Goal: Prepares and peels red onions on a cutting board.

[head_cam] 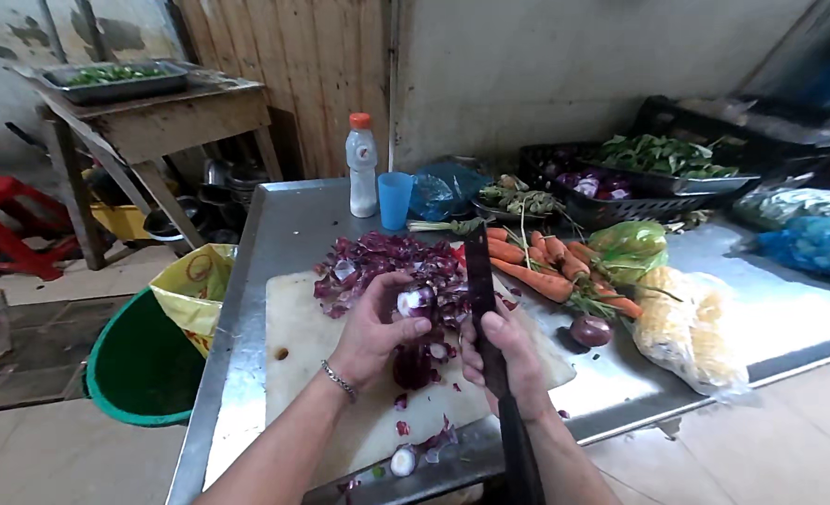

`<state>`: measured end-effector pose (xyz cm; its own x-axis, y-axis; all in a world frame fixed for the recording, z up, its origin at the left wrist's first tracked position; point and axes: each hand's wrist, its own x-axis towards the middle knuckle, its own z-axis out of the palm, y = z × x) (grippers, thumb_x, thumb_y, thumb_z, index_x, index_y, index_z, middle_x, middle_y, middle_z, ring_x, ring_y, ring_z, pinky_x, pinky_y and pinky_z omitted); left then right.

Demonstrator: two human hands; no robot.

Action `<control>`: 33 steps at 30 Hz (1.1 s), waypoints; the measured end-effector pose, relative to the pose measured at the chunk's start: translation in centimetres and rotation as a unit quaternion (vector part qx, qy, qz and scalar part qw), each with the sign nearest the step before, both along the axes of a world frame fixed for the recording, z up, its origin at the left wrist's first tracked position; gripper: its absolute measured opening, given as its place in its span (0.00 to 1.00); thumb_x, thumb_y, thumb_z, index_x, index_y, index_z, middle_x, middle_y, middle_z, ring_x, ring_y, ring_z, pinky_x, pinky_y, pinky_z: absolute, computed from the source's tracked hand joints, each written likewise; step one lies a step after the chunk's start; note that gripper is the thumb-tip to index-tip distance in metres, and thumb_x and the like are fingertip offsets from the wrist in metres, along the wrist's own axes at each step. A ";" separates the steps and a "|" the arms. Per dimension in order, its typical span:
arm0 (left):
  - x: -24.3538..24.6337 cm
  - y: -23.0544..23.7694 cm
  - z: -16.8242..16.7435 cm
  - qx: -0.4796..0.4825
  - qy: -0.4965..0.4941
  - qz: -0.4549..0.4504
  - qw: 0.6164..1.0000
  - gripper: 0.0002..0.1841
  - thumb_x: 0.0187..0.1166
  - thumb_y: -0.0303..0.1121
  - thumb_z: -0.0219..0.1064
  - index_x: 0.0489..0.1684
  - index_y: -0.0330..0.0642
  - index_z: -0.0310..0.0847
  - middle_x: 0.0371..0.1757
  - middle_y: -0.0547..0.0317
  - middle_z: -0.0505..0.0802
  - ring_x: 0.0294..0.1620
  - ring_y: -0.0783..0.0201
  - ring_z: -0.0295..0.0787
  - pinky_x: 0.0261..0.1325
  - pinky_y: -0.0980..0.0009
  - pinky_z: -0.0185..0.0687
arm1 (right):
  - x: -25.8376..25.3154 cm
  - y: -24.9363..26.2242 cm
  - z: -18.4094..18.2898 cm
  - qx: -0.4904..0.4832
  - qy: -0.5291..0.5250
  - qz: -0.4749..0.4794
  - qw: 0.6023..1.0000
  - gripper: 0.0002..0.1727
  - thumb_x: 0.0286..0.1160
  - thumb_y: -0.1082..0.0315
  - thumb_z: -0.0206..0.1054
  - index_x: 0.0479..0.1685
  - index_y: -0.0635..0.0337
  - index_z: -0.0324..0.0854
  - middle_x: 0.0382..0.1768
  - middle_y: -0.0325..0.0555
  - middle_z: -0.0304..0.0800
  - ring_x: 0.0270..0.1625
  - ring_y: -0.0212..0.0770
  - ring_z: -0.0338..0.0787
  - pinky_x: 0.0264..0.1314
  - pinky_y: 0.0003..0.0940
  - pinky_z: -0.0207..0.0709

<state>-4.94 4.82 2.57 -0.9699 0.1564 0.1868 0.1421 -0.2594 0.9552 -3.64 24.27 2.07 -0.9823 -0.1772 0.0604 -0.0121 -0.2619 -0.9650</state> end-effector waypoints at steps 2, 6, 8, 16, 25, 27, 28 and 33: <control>-0.1 0.0 -0.2 0.005 0.007 -0.003 1.000 0.33 0.61 0.27 0.79 0.70 0.54 0.71 0.56 0.57 0.90 0.44 0.64 0.91 0.44 0.67 0.91 | 0.8 -0.4 0.3 0.062 0.060 0.008 0.996 0.60 0.55 0.28 0.75 0.91 0.48 0.56 0.32 0.31 0.80 0.20 0.23 0.74 0.20 0.20 0.72; 0.6 0.1 0.4 -0.019 0.014 0.026 0.999 0.33 0.60 0.24 0.77 0.69 0.54 0.74 0.52 0.66 0.92 0.45 0.72 0.90 0.44 0.74 0.89 | 2.4 -1.2 1.1 0.230 0.165 0.029 0.959 0.68 0.48 0.20 0.72 0.94 0.46 0.52 0.62 0.38 0.89 0.57 0.29 0.89 0.58 0.35 0.88; 0.7 0.0 0.3 -0.016 -0.004 0.036 0.999 0.33 0.61 0.23 0.75 0.71 0.50 0.72 0.51 0.64 0.92 0.46 0.71 0.90 0.45 0.72 0.89 | 2.5 -1.4 1.1 0.266 0.178 0.027 0.947 0.67 0.47 0.18 0.70 0.94 0.44 0.54 0.65 0.39 0.88 0.62 0.30 0.88 0.62 0.39 0.87; 0.6 0.0 -0.3 0.014 0.026 0.021 0.999 0.23 0.68 0.22 0.72 0.63 0.50 0.77 0.45 0.66 0.92 0.42 0.74 0.90 0.43 0.75 0.89 | 2.8 -1.4 1.2 0.324 0.206 0.006 0.923 0.64 0.51 0.19 0.68 0.92 0.47 0.59 0.72 0.40 0.83 0.68 0.30 0.85 0.67 0.41 0.84; 0.5 0.2 0.2 -0.015 0.004 0.032 0.999 0.30 0.58 0.22 0.75 0.65 0.51 0.74 0.48 0.63 0.92 0.40 0.70 0.90 0.39 0.73 0.88 | 2.3 -1.6 0.6 0.238 0.172 0.006 0.956 0.60 0.53 0.22 0.70 0.89 0.47 0.65 0.66 0.36 0.87 0.61 0.28 0.88 0.60 0.34 0.87; 0.2 0.0 -0.2 0.005 0.009 0.000 1.000 0.31 0.62 0.26 0.78 0.68 0.53 0.73 0.56 0.59 0.90 0.45 0.67 0.91 0.44 0.69 0.90 | 2.0 -1.4 0.6 0.158 0.127 0.003 0.979 0.57 0.52 0.24 0.73 0.85 0.48 0.70 0.48 0.31 0.89 0.39 0.23 0.86 0.38 0.24 0.84; 0.1 0.0 -0.2 0.015 0.004 -0.008 1.000 0.32 0.62 0.28 0.78 0.69 0.53 0.73 0.58 0.58 0.89 0.45 0.65 0.91 0.44 0.68 0.91 | 1.6 -1.2 0.4 0.098 0.099 0.008 0.990 0.55 0.52 0.26 0.74 0.83 0.49 0.71 0.36 0.30 0.85 0.26 0.21 0.78 0.25 0.20 0.75; 0.1 -0.1 -0.1 0.061 -0.001 -0.060 0.996 0.29 0.73 0.34 0.74 0.75 0.55 0.71 0.61 0.55 0.88 0.46 0.61 0.92 0.44 0.63 0.93 | 0.1 0.0 -0.8 -0.064 -0.007 0.004 0.998 0.45 0.64 0.34 0.71 0.79 0.50 0.69 0.24 0.34 0.78 0.14 0.24 0.72 0.16 0.19 0.71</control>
